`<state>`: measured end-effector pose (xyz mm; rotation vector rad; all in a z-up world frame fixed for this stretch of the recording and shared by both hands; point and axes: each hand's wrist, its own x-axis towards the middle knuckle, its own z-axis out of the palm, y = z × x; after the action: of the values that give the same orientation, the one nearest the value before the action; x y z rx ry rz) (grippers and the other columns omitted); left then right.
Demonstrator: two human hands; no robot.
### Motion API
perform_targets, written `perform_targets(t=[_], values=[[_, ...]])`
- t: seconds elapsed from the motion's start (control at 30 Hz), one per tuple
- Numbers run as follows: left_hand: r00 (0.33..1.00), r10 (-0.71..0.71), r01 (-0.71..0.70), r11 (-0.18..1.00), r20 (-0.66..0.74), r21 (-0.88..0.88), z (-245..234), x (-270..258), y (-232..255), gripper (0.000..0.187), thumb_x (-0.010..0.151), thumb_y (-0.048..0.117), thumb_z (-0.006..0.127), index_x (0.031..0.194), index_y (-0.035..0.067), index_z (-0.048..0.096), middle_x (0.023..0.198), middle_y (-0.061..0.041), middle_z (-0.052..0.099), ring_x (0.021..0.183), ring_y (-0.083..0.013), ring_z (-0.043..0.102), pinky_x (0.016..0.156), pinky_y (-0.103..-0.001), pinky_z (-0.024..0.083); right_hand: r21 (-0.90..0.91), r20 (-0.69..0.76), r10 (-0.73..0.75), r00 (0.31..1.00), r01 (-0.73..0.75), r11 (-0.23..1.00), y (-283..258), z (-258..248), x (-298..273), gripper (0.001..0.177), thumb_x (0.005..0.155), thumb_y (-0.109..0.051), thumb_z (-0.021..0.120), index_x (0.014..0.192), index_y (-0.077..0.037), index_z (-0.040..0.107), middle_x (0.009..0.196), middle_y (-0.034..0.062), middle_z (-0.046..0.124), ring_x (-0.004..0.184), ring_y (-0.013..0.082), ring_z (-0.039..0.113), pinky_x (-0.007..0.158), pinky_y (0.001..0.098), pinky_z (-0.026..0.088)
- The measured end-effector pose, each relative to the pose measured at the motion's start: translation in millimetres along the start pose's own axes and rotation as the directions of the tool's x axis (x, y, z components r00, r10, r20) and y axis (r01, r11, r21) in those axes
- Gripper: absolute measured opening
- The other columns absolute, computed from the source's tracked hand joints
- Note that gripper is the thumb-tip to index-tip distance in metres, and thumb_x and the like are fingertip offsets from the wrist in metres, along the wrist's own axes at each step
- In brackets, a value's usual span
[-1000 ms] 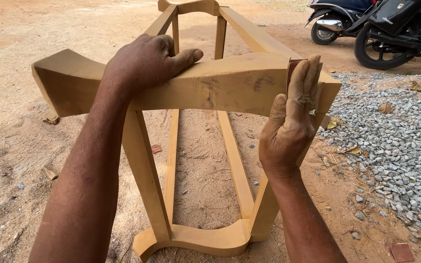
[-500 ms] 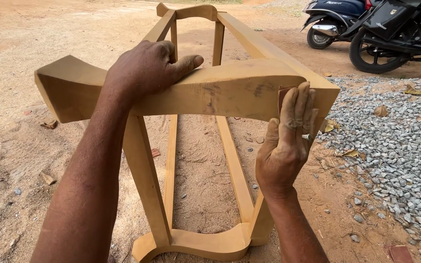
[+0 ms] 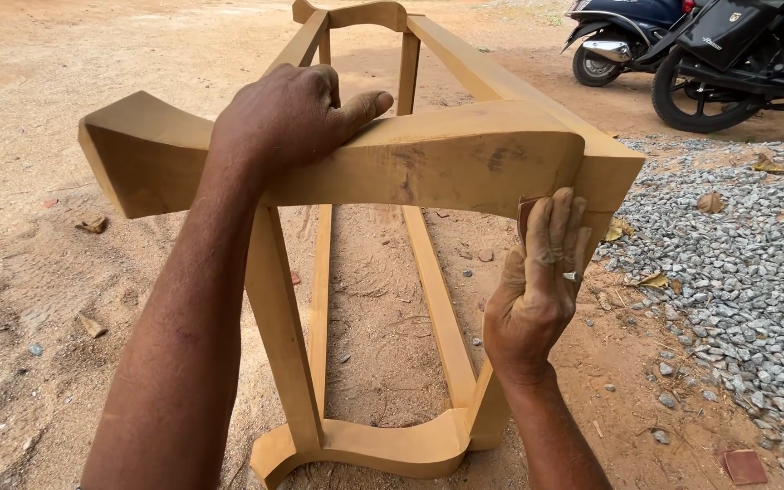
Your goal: Sanding the wooden frame of a piece of furniture using sandpaper.
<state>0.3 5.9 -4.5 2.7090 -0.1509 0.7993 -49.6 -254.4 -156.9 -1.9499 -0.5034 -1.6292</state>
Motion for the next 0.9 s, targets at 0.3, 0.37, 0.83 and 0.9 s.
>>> perform_targets(t=[0.3,0.37,0.83,0.9], values=[[0.997,0.062,-0.061,0.998,-0.040,0.018,5,4,-3,0.076,0.094,0.082,0.053,0.088,0.009,0.073,0.072,-0.012,0.070,0.061,-0.0200,0.068,0.064,-0.047,0.058,0.075,0.004,0.035,0.999,-0.035,0.997,14,1,-13,0.045,0.121,-0.024,0.038,0.163,-0.008,0.037,0.171,0.0156,0.035,0.163,0.0334,0.030,0.139,0.0484,0.028],[0.997,0.063,-0.061,0.997,-0.051,0.036,4,2,-3,0.077,0.094,0.083,0.052,0.084,0.009,0.074,0.073,-0.011,0.070,0.062,-0.0194,0.067,0.065,-0.047,0.058,0.060,0.001,0.030,1.000,-0.030,0.998,13,6,-9,0.043,0.121,-0.024,0.040,0.162,-0.009,0.038,0.170,0.0154,0.036,0.162,0.0339,0.030,0.139,0.0484,0.028],[1.000,0.012,-0.012,1.000,0.011,0.017,0,1,4,0.078,0.096,0.081,0.050,0.081,0.009,0.073,0.075,-0.013,0.071,0.063,-0.0203,0.069,0.066,-0.046,0.059,-0.187,0.076,-0.042,0.996,0.056,0.981,-17,5,48,0.047,0.120,-0.021,0.046,0.165,-0.010,0.037,0.173,0.0117,0.033,0.165,0.0339,0.011,0.137,0.0608,-0.003],[0.997,0.065,-0.064,0.998,-0.048,0.007,6,5,-4,0.076,0.094,0.081,0.052,0.081,0.009,0.072,0.075,-0.012,0.071,0.062,-0.0195,0.068,0.062,-0.046,0.058,-0.185,0.087,-0.035,0.996,0.051,0.981,-23,2,48,0.048,0.120,-0.020,0.047,0.166,-0.009,0.037,0.174,0.0119,0.033,0.165,0.0343,0.010,0.137,0.0612,-0.003]])
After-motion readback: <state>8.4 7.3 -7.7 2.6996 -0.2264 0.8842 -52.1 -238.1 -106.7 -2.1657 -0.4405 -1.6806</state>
